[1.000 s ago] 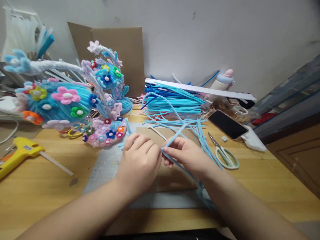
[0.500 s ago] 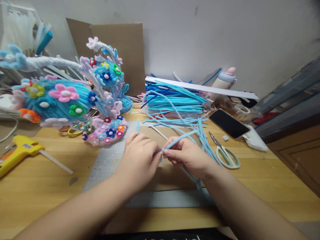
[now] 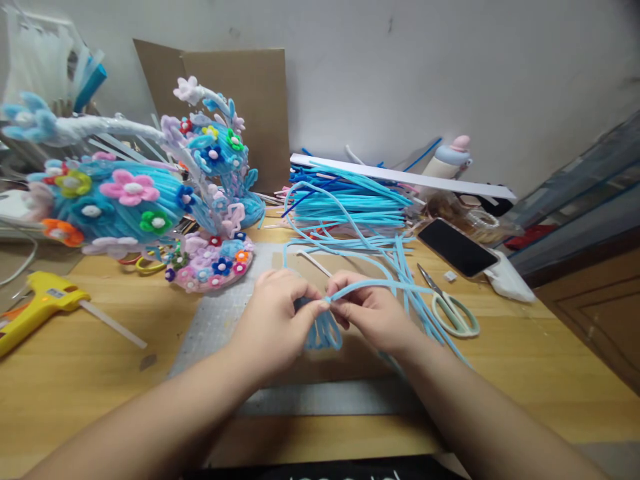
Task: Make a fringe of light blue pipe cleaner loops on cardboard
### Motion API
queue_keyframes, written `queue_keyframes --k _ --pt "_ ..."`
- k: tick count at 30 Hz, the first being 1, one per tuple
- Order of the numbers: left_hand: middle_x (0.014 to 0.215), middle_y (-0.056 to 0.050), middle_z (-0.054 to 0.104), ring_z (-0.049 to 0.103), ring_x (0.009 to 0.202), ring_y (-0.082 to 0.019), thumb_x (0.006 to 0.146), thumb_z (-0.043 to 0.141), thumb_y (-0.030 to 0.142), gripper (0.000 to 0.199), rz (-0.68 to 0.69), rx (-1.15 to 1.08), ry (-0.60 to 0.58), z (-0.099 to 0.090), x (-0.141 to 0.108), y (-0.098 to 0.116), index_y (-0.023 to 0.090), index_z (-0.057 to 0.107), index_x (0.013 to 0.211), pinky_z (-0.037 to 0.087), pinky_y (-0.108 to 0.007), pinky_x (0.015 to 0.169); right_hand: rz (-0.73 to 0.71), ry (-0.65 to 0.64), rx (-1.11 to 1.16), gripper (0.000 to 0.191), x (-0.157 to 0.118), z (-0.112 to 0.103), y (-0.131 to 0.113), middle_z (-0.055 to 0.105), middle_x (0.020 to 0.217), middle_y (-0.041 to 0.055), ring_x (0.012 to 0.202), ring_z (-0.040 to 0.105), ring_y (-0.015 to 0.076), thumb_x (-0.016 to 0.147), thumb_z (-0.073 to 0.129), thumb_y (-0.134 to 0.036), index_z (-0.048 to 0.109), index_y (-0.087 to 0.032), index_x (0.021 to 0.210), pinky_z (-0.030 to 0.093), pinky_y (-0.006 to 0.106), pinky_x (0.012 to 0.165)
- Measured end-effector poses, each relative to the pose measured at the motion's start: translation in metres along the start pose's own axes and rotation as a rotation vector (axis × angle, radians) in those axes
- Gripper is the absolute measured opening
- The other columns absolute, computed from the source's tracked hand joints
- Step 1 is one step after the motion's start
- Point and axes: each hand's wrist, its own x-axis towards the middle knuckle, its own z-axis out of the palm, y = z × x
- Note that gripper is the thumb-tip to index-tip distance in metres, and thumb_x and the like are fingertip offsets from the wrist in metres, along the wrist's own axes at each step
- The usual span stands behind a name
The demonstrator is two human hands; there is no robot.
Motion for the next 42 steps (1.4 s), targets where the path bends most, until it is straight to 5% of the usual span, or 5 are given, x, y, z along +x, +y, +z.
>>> queue_keyframes --k 20,25,31,35,42 --pt "0.067 0.0 0.065 0.057 0.071 -0.018 0.073 0.068 0.025 0.008 -0.096 0.004 0.024 0.006 0.003 -0.004 0.021 0.068 0.066 0.039 -0.033 0.069 -0.366 0.107 -0.385 0.009 -0.005 0.007 0.015 0.05 0.081 0.0026 0.078 0.048 0.0154 0.088 0.046 -0.022 0.051 -0.019 0.081 0.039 0.028 0.072" --pt "0.078 -0.001 0.068 0.059 0.079 -0.02 0.075 0.066 0.031 0.011 -0.01 0.066 -0.017 0.0 0.007 -0.009 0.021 0.069 0.08 0.039 -0.038 0.082 -0.23 0.128 -0.144 0.01 0.0 0.005 0.023 0.048 0.079 0.0011 0.079 0.047 0.0144 0.088 0.048 -0.027 0.05 -0.02 0.081 0.039 0.027 0.073" --pt "0.131 -0.015 0.043 0.043 0.12 -0.026 0.074 0.064 0.04 0.068 -0.089 -0.064 0.33 0.002 0.017 -0.033 0.018 0.034 0.131 0.035 -0.044 0.098 -0.092 0.2 0.34 0.016 0.003 -0.009 0.021 0.056 0.085 -0.0002 0.071 0.054 0.014 0.083 0.056 -0.033 0.044 -0.025 0.089 0.044 0.027 0.066" --pt "0.124 -0.02 0.047 0.05 0.114 -0.028 0.074 0.061 0.045 0.077 -0.355 -0.446 0.094 0.014 0.022 -0.046 0.014 0.023 0.133 0.042 -0.045 0.092 -0.016 0.218 0.442 0.024 0.001 -0.017 0.011 0.054 0.071 -0.003 0.061 0.053 0.0136 0.077 0.062 -0.036 0.043 -0.025 0.088 0.043 0.026 0.058" --pt "0.124 -0.009 0.05 0.043 0.118 -0.024 0.082 0.057 0.03 0.039 0.22 0.057 0.14 -0.003 0.01 -0.018 0.022 0.046 0.118 0.034 -0.04 0.099 0.11 0.064 0.448 0.03 -0.004 -0.023 0.002 0.053 0.068 -0.0036 0.059 0.053 0.0112 0.069 0.071 -0.035 0.049 -0.022 0.085 0.042 0.023 0.057"
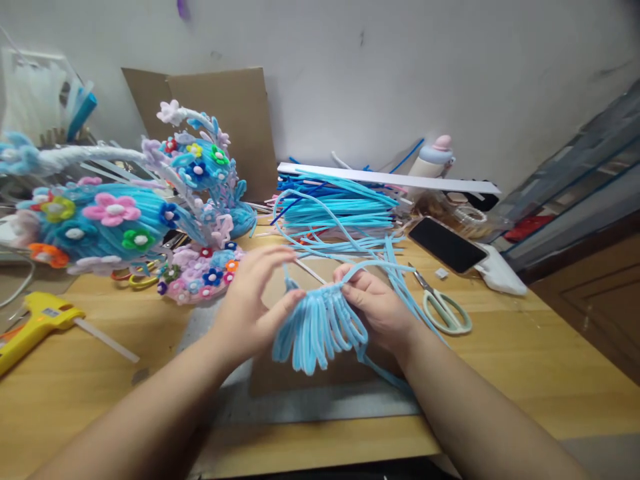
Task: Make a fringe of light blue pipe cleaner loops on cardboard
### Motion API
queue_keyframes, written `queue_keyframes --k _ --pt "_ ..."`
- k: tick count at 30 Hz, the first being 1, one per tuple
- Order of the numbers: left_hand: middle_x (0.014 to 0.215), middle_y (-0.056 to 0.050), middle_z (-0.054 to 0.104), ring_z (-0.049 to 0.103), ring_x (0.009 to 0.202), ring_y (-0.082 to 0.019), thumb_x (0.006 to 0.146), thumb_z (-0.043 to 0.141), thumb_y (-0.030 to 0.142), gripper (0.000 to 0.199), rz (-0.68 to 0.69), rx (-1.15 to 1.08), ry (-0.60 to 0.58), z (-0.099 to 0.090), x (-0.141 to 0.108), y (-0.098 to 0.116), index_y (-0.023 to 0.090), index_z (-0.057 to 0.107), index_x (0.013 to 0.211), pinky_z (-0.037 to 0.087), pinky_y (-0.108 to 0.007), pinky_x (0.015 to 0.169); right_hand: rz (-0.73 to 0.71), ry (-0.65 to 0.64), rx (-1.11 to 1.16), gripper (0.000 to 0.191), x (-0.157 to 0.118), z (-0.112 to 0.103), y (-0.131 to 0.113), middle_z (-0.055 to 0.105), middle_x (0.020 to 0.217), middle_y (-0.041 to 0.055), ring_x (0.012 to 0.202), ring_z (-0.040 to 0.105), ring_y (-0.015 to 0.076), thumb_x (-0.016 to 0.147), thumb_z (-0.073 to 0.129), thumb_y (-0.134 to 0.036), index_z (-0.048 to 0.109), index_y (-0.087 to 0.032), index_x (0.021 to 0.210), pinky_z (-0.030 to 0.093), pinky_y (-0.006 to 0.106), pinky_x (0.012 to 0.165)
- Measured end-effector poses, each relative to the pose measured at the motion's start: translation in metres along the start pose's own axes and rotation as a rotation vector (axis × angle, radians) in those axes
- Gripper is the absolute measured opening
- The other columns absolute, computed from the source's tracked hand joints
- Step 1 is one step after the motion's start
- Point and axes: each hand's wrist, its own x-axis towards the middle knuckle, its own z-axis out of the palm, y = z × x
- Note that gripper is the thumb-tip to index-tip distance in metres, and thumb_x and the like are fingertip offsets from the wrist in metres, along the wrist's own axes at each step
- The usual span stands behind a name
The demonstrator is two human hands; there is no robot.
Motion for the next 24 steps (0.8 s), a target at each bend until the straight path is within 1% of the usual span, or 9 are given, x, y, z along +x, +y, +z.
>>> queue_keyframes --k 3,5,7,11,15,17,19,21,24 --pt "0.093 -0.006 0.062 0.056 0.088 -0.02 0.084 0.052 0.038 0.023 0.035 0.087 -0.299 -0.002 -0.004 0.015 0.019 0.057 0.096 0.043 -0.032 0.077 0.014 -0.039 -0.057 0.032 -0.002 0.005 0.002 0.056 0.07 -0.0024 0.062 0.053 0.0108 0.067 0.073 -0.036 0.052 -0.019 0.085 0.042 0.023 0.06" --pt "0.075 -0.003 0.06 0.054 0.069 -0.017 0.084 0.051 0.044 0.027 -0.035 0.115 -0.42 0.002 -0.006 0.018 0.018 0.058 0.082 0.039 -0.026 0.06 -0.006 -0.035 -0.136 0.028 -0.003 0.008 0.005 0.055 0.069 -0.0026 0.061 0.051 0.009 0.07 0.071 -0.036 0.055 -0.018 0.084 0.041 0.021 0.058" --pt "0.064 0.001 0.056 0.049 0.059 -0.014 0.084 0.05 0.044 0.03 -0.08 0.058 -0.491 0.005 -0.006 0.018 0.017 0.057 0.073 0.033 -0.024 0.054 -0.032 -0.016 -0.25 0.022 -0.003 0.01 0.007 0.055 0.068 -0.0027 0.06 0.05 0.0083 0.075 0.067 -0.035 0.056 -0.017 0.082 0.04 0.02 0.057" --pt "0.057 0.003 0.049 0.046 0.056 -0.011 0.086 0.047 0.041 0.035 -0.182 -0.06 -0.41 0.002 -0.003 0.014 0.016 0.055 0.064 0.031 -0.021 0.053 -0.166 0.089 -0.536 0.013 -0.008 0.009 0.001 0.061 0.081 0.0021 0.074 0.057 0.0135 0.084 0.056 -0.03 0.058 -0.018 0.086 0.046 0.026 0.069" --pt "0.055 0.003 0.048 0.045 0.054 -0.011 0.086 0.046 0.043 0.039 -0.259 -0.043 -0.33 -0.005 -0.001 0.013 0.015 0.053 0.059 0.03 -0.021 0.05 -0.699 0.313 -0.897 0.017 -0.026 0.012 -0.015 0.059 0.105 0.0065 0.102 0.054 0.0216 0.082 0.055 -0.014 0.059 -0.022 0.096 0.04 0.039 0.092" --pt "0.055 0.002 0.048 0.045 0.054 -0.011 0.085 0.046 0.043 0.039 -0.297 -0.089 -0.347 -0.005 0.0 0.013 0.015 0.055 0.059 0.031 -0.02 0.049 -0.877 0.275 -1.011 0.026 -0.037 0.016 -0.024 0.059 0.103 0.0061 0.102 0.054 0.022 0.079 0.055 -0.008 0.058 -0.025 0.099 0.041 0.04 0.092" --pt "0.054 0.002 0.048 0.045 0.052 -0.011 0.083 0.048 0.044 0.039 -0.369 -0.177 -0.345 -0.005 0.001 0.013 0.015 0.057 0.058 0.031 -0.02 0.046 -0.807 0.097 -1.149 0.033 -0.045 0.021 -0.032 0.059 0.104 0.0065 0.099 0.056 0.0216 0.078 0.056 -0.01 0.054 -0.026 0.106 0.045 0.038 0.086" --pt "0.053 0.002 0.051 0.045 0.05 -0.011 0.081 0.052 0.045 0.038 -0.475 -0.322 -0.319 -0.005 0.003 0.011 0.014 0.06 0.061 0.033 -0.019 0.044 -0.616 -0.064 -1.33 0.046 -0.047 0.023 -0.035 0.057 0.115 0.009 0.104 0.054 0.0238 0.075 0.063 -0.019 0.048 -0.025 0.118 0.046 0.038 0.085" --pt "0.055 0.002 0.056 0.049 0.049 -0.011 0.078 0.056 0.049 0.036 -0.666 -0.564 -0.182 -0.006 0.004 0.006 0.014 0.061 0.068 0.037 -0.019 0.045 -0.426 -0.085 -1.567 0.064 -0.033 0.011 -0.036 0.057 0.119 0.0105 0.102 0.057 0.0258 0.073 0.065 -0.023 0.038 -0.023 0.13 0.046 0.038 0.081"
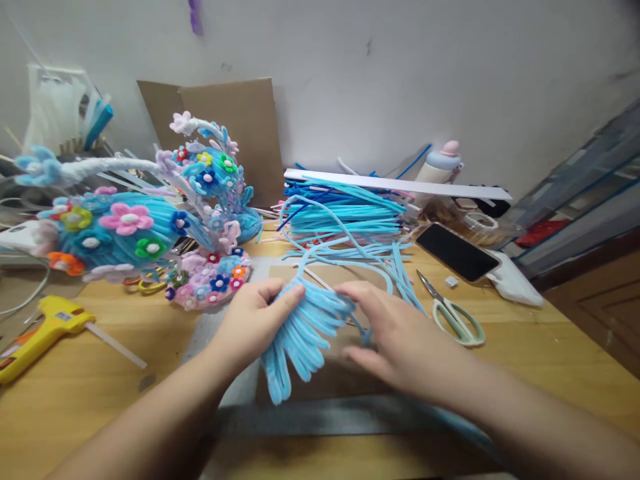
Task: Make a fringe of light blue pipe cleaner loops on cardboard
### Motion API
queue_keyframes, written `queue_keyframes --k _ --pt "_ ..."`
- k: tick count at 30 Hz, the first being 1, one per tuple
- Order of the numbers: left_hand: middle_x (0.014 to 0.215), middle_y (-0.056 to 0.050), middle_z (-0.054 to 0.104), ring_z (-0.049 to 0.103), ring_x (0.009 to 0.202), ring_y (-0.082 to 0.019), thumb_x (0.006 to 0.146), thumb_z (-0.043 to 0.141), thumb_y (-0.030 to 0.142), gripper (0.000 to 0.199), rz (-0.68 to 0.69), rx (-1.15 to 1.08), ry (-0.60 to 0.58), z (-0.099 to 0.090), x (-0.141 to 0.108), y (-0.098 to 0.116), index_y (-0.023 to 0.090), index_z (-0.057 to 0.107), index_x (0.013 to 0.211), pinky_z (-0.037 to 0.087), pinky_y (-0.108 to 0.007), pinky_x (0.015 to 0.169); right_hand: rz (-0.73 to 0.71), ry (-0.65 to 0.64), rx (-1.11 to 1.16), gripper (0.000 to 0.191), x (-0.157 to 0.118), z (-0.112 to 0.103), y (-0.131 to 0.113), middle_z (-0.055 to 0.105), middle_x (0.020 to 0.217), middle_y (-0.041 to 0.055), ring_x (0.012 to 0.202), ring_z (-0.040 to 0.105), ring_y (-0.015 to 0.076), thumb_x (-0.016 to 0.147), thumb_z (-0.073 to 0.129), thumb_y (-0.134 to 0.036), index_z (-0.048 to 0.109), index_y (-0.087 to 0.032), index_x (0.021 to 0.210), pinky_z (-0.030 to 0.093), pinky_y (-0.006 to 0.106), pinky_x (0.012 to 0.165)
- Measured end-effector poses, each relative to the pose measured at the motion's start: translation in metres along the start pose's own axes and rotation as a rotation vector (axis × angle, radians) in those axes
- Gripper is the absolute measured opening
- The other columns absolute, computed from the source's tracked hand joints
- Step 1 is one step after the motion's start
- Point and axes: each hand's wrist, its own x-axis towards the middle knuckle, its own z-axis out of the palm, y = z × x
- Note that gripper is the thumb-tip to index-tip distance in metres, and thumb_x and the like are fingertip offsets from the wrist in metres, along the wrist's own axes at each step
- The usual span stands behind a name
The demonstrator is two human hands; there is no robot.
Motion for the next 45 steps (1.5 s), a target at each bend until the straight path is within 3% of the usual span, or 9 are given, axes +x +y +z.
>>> queue_keyframes --k 3,7,10,13,18,26,34,41,45 --pt "0.055 0.002 0.058 0.051 0.048 -0.01 0.075 0.06 0.05 0.036 -0.07 -0.215 0.086 -0.001 0.004 -0.005 0.015 0.06 0.069 0.039 -0.019 0.045 0.007 0.012 -0.201 0.046 0.021 -0.002 0.032 0.066 0.104 0.0068 0.089 0.061 0.0217 0.083 0.049 -0.013 0.046 -0.026 0.127 0.044 0.035 0.075" --pt "0.06 0.003 0.062 0.053 0.048 -0.009 0.072 0.067 0.046 0.031 -0.138 -0.359 0.036 0.006 0.008 -0.008 0.015 0.062 0.075 0.041 -0.018 0.047 -0.153 0.238 -0.453 0.033 0.048 -0.014 0.057 0.063 0.113 0.006 0.104 0.054 0.0238 0.087 0.045 -0.012 0.059 -0.027 0.113 0.026 0.048 0.098" --pt "0.06 0.004 0.062 0.054 0.05 -0.008 0.069 0.069 0.043 0.031 -0.12 -0.407 0.098 0.01 0.009 -0.01 0.014 0.06 0.075 0.042 -0.018 0.048 -0.132 0.48 -0.346 0.036 0.047 -0.012 0.042 0.058 0.12 0.0074 0.111 0.05 0.0235 0.086 0.048 -0.013 0.052 -0.025 0.119 0.021 0.05 0.102" --pt "0.056 0.004 0.059 0.051 0.047 -0.007 0.071 0.068 0.043 0.032 -0.092 -0.418 0.146 0.011 0.01 -0.012 0.013 0.058 0.072 0.041 -0.017 0.046 -0.146 0.664 -0.054 0.026 0.028 0.005 0.015 0.06 0.1 0.0087 0.098 0.055 0.0222 0.081 0.053 -0.012 0.054 -0.021 0.106 0.039 0.04 0.089" --pt "0.059 0.002 0.06 0.053 0.051 -0.009 0.073 0.066 0.043 0.031 -0.061 -0.481 0.135 0.013 0.013 -0.018 0.013 0.058 0.076 0.044 -0.018 0.05 -0.067 0.319 0.192 0.015 0.003 0.044 -0.001 0.058 0.082 0.0045 0.076 0.055 0.0165 0.083 0.049 -0.011 0.053 -0.02 0.095 0.044 0.029 0.069" --pt "0.059 0.003 0.06 0.052 0.051 -0.009 0.074 0.066 0.042 0.029 -0.045 -0.433 0.115 0.022 0.014 -0.025 0.015 0.058 0.073 0.044 -0.018 0.051 0.127 0.421 0.397 0.003 0.003 0.063 0.011 0.059 0.074 0.0001 0.065 0.056 0.0115 0.083 0.054 -0.018 0.056 -0.02 0.084 0.044 0.023 0.063" --pt "0.065 -0.002 0.062 0.056 0.059 -0.015 0.074 0.059 0.052 0.037 -0.03 -0.22 -0.037 0.02 0.021 -0.032 0.014 0.06 0.073 0.046 -0.024 0.057 0.316 0.488 0.88 0.003 0.004 0.07 0.016 0.057 0.069 -0.0021 0.062 0.058 0.01 0.082 0.057 -0.021 0.055 -0.019 0.08 0.047 0.02 0.057" --pt "0.059 0.002 0.052 0.046 0.056 -0.012 0.084 0.05 0.041 0.029 0.219 0.355 0.256 0.02 0.017 -0.039 0.017 0.058 0.071 0.033 -0.021 0.052 0.319 0.446 0.866 0.005 0.002 0.075 0.015 0.063 0.075 -0.0004 0.066 0.062 0.012 0.082 0.058 -0.023 0.061 -0.019 0.085 0.051 0.024 0.064" --pt "0.058 0.003 0.051 0.046 0.056 -0.012 0.085 0.05 0.039 0.027 0.255 0.399 0.291 0.019 0.016 -0.04 0.017 0.058 0.071 0.033 -0.022 0.052 0.28 0.457 0.71 0.005 0.002 0.077 0.014 0.064 0.08 0.0007 0.073 0.062 0.0134 0.081 0.058 -0.02 0.061 -0.02 0.085 0.05 0.025 0.069"
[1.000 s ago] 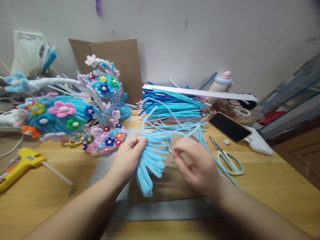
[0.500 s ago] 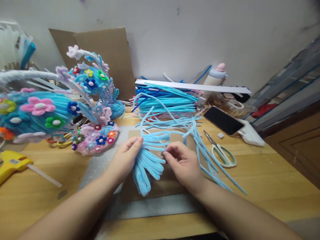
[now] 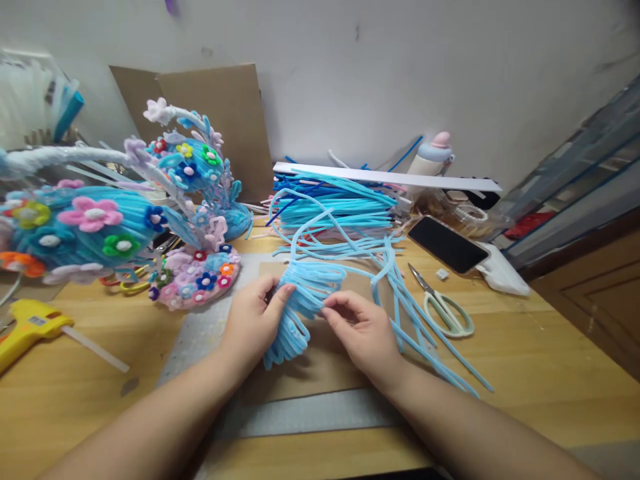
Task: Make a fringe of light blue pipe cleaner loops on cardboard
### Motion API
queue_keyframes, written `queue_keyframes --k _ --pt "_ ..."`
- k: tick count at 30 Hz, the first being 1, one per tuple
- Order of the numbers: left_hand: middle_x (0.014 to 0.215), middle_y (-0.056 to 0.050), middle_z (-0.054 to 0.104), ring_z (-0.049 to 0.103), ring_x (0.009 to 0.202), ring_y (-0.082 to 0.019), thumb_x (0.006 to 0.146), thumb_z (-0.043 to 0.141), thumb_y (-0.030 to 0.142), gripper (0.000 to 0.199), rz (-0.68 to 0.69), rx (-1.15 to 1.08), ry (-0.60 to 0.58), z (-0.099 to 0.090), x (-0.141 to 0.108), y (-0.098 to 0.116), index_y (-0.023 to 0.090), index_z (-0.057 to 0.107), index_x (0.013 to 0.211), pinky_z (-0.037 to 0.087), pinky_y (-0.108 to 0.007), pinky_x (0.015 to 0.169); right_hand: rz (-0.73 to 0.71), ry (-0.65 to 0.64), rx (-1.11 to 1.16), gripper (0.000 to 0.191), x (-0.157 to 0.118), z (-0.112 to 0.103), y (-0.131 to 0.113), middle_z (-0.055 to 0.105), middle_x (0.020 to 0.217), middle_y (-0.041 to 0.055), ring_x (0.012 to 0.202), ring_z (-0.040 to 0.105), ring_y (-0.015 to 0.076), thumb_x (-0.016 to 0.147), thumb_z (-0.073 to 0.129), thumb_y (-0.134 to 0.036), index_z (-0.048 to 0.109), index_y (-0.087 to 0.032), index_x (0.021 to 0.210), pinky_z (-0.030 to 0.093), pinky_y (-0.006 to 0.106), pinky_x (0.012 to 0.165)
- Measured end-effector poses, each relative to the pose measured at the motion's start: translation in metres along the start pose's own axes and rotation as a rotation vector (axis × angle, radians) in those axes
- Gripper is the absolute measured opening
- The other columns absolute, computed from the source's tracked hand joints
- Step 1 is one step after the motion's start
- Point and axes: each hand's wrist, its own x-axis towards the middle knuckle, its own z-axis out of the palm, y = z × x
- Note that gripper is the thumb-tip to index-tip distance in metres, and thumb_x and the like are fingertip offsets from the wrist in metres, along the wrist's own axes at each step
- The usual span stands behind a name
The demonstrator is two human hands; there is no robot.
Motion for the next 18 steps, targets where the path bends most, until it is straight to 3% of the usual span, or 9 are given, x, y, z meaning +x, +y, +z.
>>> queue_keyframes --k 6,11,14,18 --pt "0.08 -0.002 0.066 0.058 0.071 -0.016 0.083 0.053 0.04 0.026 -0.109 -0.355 -0.12 0.003 0.002 0.0 0.017 0.062 0.088 0.044 -0.024 0.063 -0.222 0.051 -0.228 0.008 0.004 -0.005 -0.001 0.061 0.079 0.0019 0.08 0.058 0.0157 0.078 0.059 -0.012 0.062 -0.019 0.08 0.045 0.029 0.075" --pt "0.071 0.0 0.064 0.057 0.062 -0.013 0.077 0.062 0.04 0.025 -0.226 -0.645 -0.141 0.001 0.004 0.005 0.016 0.062 0.079 0.047 -0.022 0.058 -0.371 0.01 -0.296 0.013 0.003 -0.01 -0.003 0.061 0.077 0.002 0.078 0.057 0.0154 0.079 0.058 -0.01 0.064 -0.02 0.085 0.044 0.029 0.073" --pt "0.068 0.001 0.064 0.057 0.059 -0.011 0.073 0.067 0.039 0.025 -0.278 -0.737 -0.115 0.0 0.004 0.009 0.015 0.062 0.077 0.047 -0.02 0.055 -0.323 0.018 -0.272 0.009 0.003 -0.008 -0.003 0.062 0.081 0.0024 0.081 0.057 0.016 0.08 0.059 -0.014 0.063 -0.02 0.085 0.043 0.03 0.076" --pt "0.067 0.0 0.065 0.058 0.06 -0.011 0.07 0.07 0.037 0.025 -0.315 -0.767 -0.111 0.0 0.004 0.011 0.013 0.064 0.076 0.048 -0.02 0.056 -0.09 0.014 -0.132 0.005 0.003 -0.003 0.002 0.062 0.077 0.0025 0.072 0.056 0.0148 0.081 0.059 -0.023 0.061 -0.018 0.081 0.045 0.028 0.069"
